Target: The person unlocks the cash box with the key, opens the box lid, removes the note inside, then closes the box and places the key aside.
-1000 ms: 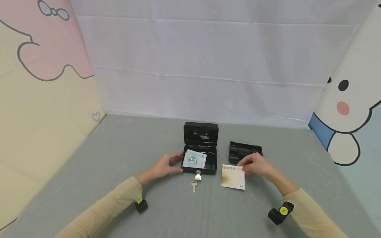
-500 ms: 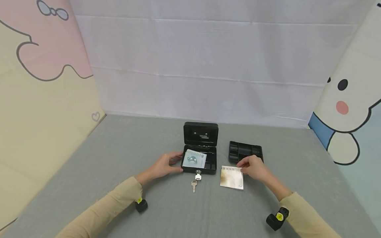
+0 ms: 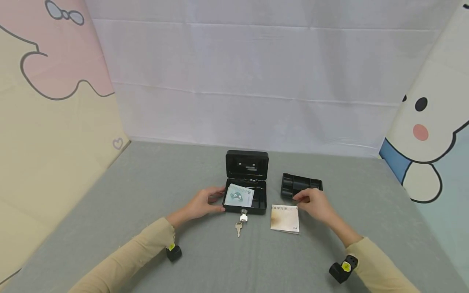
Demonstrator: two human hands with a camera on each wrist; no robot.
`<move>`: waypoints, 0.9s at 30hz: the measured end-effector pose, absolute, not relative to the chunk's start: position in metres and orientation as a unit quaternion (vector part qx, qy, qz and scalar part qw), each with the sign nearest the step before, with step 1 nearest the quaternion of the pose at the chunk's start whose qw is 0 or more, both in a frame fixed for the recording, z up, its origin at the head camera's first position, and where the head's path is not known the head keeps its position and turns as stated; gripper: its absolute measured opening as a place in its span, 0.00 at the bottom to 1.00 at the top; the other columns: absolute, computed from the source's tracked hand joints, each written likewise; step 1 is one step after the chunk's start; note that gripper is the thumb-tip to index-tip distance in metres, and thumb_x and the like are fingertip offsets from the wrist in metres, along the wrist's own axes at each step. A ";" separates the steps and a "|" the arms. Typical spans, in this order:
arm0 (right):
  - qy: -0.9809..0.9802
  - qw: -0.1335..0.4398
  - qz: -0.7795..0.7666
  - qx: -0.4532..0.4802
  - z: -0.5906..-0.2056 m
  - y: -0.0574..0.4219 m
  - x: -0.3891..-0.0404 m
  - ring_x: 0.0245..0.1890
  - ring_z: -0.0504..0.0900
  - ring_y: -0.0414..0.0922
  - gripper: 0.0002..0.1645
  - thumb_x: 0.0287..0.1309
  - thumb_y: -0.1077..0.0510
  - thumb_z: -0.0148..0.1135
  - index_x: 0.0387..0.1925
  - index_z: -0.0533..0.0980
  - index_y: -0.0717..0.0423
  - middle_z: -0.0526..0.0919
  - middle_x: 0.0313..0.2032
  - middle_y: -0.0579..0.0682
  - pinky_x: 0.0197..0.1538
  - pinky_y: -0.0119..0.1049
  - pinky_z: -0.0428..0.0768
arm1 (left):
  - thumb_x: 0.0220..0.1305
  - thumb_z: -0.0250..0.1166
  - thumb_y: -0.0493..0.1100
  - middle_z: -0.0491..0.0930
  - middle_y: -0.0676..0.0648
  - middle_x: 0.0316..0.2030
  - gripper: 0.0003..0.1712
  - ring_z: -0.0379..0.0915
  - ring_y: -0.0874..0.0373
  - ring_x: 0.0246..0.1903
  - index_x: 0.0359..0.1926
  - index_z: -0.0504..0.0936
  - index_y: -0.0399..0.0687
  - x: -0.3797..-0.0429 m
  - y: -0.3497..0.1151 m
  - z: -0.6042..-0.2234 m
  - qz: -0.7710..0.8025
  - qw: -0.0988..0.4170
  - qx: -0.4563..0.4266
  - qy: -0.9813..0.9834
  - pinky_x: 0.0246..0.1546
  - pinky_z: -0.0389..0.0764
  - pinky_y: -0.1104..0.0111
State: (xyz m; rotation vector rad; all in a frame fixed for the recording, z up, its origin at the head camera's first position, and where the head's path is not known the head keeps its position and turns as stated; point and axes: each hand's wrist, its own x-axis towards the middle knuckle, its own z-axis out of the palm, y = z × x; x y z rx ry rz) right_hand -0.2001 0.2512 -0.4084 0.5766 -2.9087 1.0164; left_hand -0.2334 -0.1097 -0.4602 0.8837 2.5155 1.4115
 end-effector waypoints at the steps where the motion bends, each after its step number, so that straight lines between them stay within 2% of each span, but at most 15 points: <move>1: -0.928 0.006 0.323 0.185 -0.406 0.253 -0.201 0.28 0.79 0.45 0.09 0.46 0.72 0.61 0.34 0.79 0.68 0.82 0.32 0.57 0.26 0.29 0.78 | 0.50 0.70 0.46 0.71 0.37 0.55 0.38 0.71 0.48 0.51 0.58 0.68 0.30 -0.233 -0.110 -0.460 0.467 0.059 0.297 0.831 0.50 0.76 0.64; 4: -0.928 0.009 0.325 0.182 -0.401 0.255 -0.203 0.29 0.79 0.46 0.09 0.48 0.71 0.61 0.35 0.79 0.68 0.82 0.32 0.58 0.26 0.29 0.78 | 0.50 0.70 0.47 0.72 0.36 0.54 0.38 0.71 0.48 0.51 0.57 0.68 0.30 -0.233 -0.110 -0.460 0.468 0.053 0.301 0.829 0.50 0.76 0.64; 10: -0.930 0.002 0.327 0.169 -0.390 0.252 -0.210 0.30 0.79 0.45 0.10 0.51 0.66 0.62 0.37 0.79 0.67 0.82 0.32 0.57 0.26 0.30 0.77 | 0.48 0.71 0.37 0.71 0.36 0.55 0.36 0.70 0.46 0.52 0.57 0.68 0.29 -0.231 -0.106 -0.454 0.462 0.074 0.262 0.844 0.51 0.75 0.61; 14: -0.934 -0.013 0.317 0.164 -0.383 0.242 -0.217 0.31 0.79 0.45 0.12 0.52 0.62 0.63 0.39 0.79 0.65 0.83 0.33 0.54 0.29 0.32 0.77 | 0.47 0.71 0.37 0.70 0.36 0.55 0.37 0.70 0.47 0.52 0.58 0.67 0.29 -0.229 -0.105 -0.452 0.456 0.079 0.254 0.849 0.51 0.75 0.62; 18: -0.922 -0.045 0.347 0.162 -0.378 0.228 -0.223 0.34 0.79 0.46 0.16 0.54 0.60 0.62 0.42 0.77 0.66 0.82 0.36 0.56 0.33 0.34 0.79 | 0.47 0.71 0.37 0.70 0.36 0.56 0.37 0.70 0.47 0.52 0.58 0.67 0.29 -0.228 -0.105 -0.450 0.456 0.083 0.252 0.850 0.51 0.75 0.62; 27: -0.900 -0.079 0.386 0.186 -0.384 0.195 -0.235 0.37 0.80 0.48 0.18 0.55 0.60 0.61 0.45 0.76 0.68 0.81 0.39 0.58 0.37 0.38 0.80 | 0.47 0.71 0.37 0.70 0.35 0.55 0.37 0.70 0.45 0.52 0.58 0.67 0.28 -0.228 -0.105 -0.451 0.467 0.079 0.257 0.842 0.52 0.74 0.60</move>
